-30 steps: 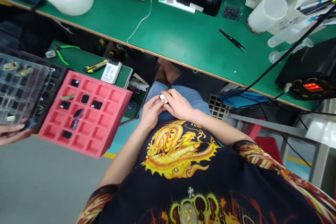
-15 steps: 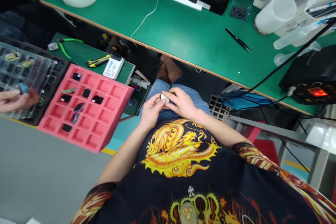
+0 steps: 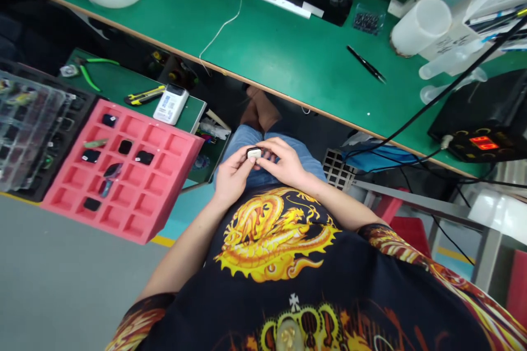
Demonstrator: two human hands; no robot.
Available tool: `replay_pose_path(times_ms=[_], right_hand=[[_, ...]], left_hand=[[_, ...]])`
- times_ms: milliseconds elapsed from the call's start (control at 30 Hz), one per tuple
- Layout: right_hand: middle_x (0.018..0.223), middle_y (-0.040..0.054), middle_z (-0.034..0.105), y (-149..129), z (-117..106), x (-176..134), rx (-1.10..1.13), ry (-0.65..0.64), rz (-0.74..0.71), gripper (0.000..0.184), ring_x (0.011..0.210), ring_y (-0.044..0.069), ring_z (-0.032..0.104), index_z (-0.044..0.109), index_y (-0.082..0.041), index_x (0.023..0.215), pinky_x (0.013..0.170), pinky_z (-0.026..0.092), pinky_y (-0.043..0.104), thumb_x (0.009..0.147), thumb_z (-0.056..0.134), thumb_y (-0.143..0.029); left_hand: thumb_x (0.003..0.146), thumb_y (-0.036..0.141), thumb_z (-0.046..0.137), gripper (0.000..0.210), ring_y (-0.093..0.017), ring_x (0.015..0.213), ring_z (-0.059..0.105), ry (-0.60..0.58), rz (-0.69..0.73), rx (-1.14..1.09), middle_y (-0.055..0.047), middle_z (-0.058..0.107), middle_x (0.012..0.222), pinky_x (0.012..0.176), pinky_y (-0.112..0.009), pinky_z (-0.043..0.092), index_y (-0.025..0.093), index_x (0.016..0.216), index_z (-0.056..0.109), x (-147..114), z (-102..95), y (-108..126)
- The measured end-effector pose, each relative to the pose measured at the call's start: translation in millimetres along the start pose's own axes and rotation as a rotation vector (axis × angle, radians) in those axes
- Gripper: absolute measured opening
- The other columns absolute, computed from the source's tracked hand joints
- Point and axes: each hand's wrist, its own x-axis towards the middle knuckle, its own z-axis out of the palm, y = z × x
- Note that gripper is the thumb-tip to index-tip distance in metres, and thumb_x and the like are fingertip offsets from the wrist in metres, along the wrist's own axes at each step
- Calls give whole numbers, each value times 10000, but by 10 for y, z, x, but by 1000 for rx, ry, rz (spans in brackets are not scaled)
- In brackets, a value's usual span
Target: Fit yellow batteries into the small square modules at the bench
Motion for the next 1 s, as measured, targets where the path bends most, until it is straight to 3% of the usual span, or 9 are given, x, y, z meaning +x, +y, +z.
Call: replay_pose_path(times_ms=[167,333,567,667,800,1000], right_hand=[[1035,35,702,-49,-38,59,132,-11,100,236,748,115,644,753,-186,1113,656,532,247,930,810,-323],[982,14,696,-122,-167,100,124,-114,88,186,725,103,610,741,-179,1049,671,499,243,921,800,-302],[963,36,703,-222,-320,133,-6,-235,-86,140,770,135,618,754,-175,1056,715,511,273,1001,746,-303],[1025,72,735,-308,-395,173,-21,-314,-163,164,893,180,673,785,-189,1082,788,550,309,1043,716,-333],[1056,80,739,-466,-482,213,43,-348,-255,188,960,189,705,808,-205,1083,876,584,330,1068,708,-363],[1128,88,754,-594,-513,268,-27,-448,-272,218,1110,214,708,826,-236,1125,1062,579,375,1076,703,-408]], left_hand=[[1071,462,683,412,-225,977,764,-78,81,186,-101,781,1288,916,-356,631,215,1397,727,-54,-79,11],[1076,403,651,412,-268,1217,743,-123,183,476,-70,764,1385,1128,-401,560,256,1457,709,-126,-148,110],[937,371,844,468,-306,1236,741,-142,13,244,-71,789,1337,1180,-416,538,272,1390,783,-167,-153,265],[851,367,940,514,-303,1155,769,-154,-95,50,-103,804,1282,1119,-437,593,233,1330,809,-156,-194,285],[857,434,946,440,-294,915,799,-219,-252,-196,-149,824,1108,872,-421,677,178,1201,845,-95,-274,379],[871,484,901,366,-283,636,736,-498,-454,-402,-171,768,795,586,-373,617,141,993,865,4,-298,407]])
